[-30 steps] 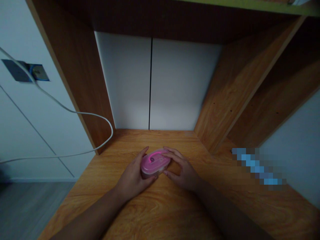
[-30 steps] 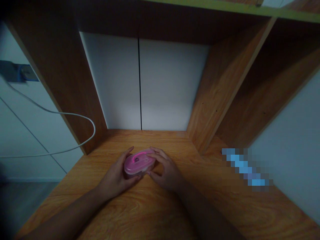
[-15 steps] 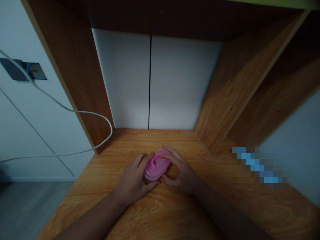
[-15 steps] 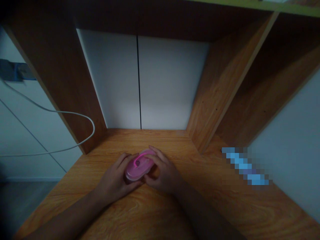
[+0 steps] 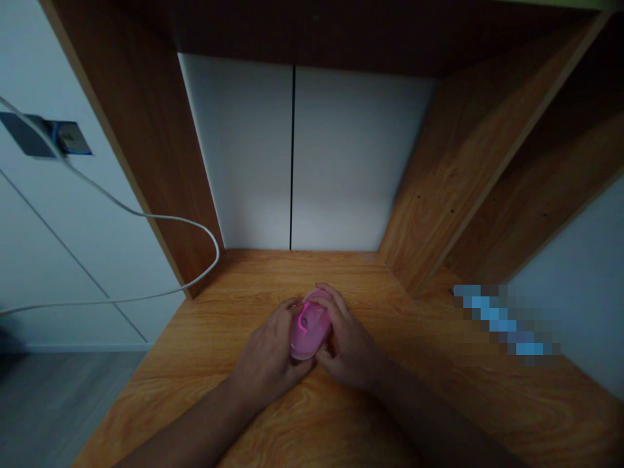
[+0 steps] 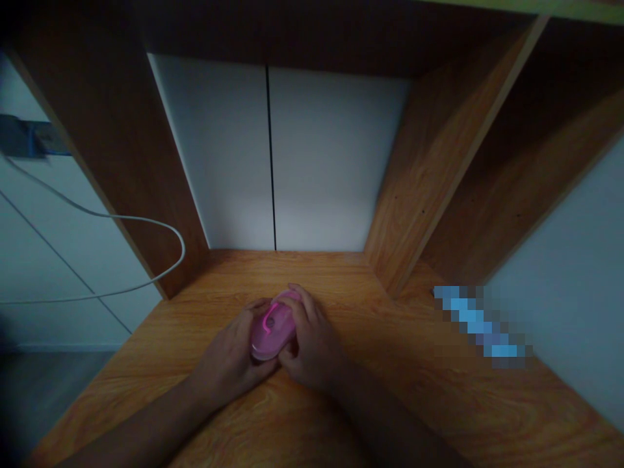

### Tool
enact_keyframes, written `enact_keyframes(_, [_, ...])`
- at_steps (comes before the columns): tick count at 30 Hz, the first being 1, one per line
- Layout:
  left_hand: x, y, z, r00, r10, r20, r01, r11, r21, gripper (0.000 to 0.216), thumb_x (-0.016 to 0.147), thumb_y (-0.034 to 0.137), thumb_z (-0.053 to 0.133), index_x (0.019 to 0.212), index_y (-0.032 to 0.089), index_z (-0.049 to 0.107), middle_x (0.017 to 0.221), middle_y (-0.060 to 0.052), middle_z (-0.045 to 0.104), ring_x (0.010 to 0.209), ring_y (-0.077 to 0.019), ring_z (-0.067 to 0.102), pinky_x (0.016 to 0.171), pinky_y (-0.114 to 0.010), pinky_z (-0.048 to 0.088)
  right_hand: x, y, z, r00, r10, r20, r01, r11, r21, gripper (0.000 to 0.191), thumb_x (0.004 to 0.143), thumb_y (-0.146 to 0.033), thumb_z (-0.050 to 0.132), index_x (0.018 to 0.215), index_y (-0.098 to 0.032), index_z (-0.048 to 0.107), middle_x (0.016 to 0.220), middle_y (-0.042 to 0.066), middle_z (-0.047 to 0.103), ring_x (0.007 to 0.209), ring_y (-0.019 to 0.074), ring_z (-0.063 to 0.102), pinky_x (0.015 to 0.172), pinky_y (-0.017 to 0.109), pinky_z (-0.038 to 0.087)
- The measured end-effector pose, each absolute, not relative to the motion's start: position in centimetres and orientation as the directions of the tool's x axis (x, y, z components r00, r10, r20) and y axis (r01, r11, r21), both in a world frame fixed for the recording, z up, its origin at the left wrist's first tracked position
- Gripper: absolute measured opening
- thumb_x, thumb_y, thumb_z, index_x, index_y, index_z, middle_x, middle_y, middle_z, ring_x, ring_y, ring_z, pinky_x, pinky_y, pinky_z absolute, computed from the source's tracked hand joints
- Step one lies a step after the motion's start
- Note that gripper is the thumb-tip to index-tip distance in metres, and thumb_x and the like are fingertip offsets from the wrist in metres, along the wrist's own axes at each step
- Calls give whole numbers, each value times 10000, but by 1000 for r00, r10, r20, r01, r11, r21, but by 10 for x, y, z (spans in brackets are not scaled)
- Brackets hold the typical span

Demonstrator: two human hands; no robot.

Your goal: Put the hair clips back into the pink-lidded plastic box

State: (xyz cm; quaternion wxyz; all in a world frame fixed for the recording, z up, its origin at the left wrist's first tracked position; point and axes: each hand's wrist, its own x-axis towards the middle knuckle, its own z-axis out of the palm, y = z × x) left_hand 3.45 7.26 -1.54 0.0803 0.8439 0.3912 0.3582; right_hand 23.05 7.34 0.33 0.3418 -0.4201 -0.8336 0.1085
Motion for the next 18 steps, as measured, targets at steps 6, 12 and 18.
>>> enact_keyframes(6, [38, 70, -9, 425, 754, 501, 563, -653, 507, 769, 757, 258, 723, 1412, 219, 323, 1382, -155, 528, 1244, -319, 557, 1015, -469, 507, 230, 70, 4, -484, 768, 420, 704, 626, -335, 841, 687, -70, 536, 1494, -110, 300, 1593, 218, 195, 1495, 336, 196, 1185, 548, 291])
enact_keyframes(12, [38, 70, -8, 413, 759, 503, 553, -648, 524, 762, 765, 280, 721, 1409, 213, 320, 1373, -159, 534, 1228, -325, 570, 997, -480, 513, 224, 66, 8, -466, 802, 374, 769, 576, -277, 768, 776, -59, 493, 1512, -65, 277, 1618, 257, 118, 1498, 370, 170, 1169, 581, 303])
enact_keyframes(18, [37, 73, -9, 391, 791, 470, 554, -610, 566, 762, 754, 310, 747, 1396, 214, 349, 1339, -147, 560, 1194, -319, 589, 974, -476, 521, 227, 70, 5, -473, 792, 386, 761, 588, -273, 762, 784, -36, 459, 1517, -29, 251, 1618, 271, 124, 1506, 357, 157, 1170, 573, 314])
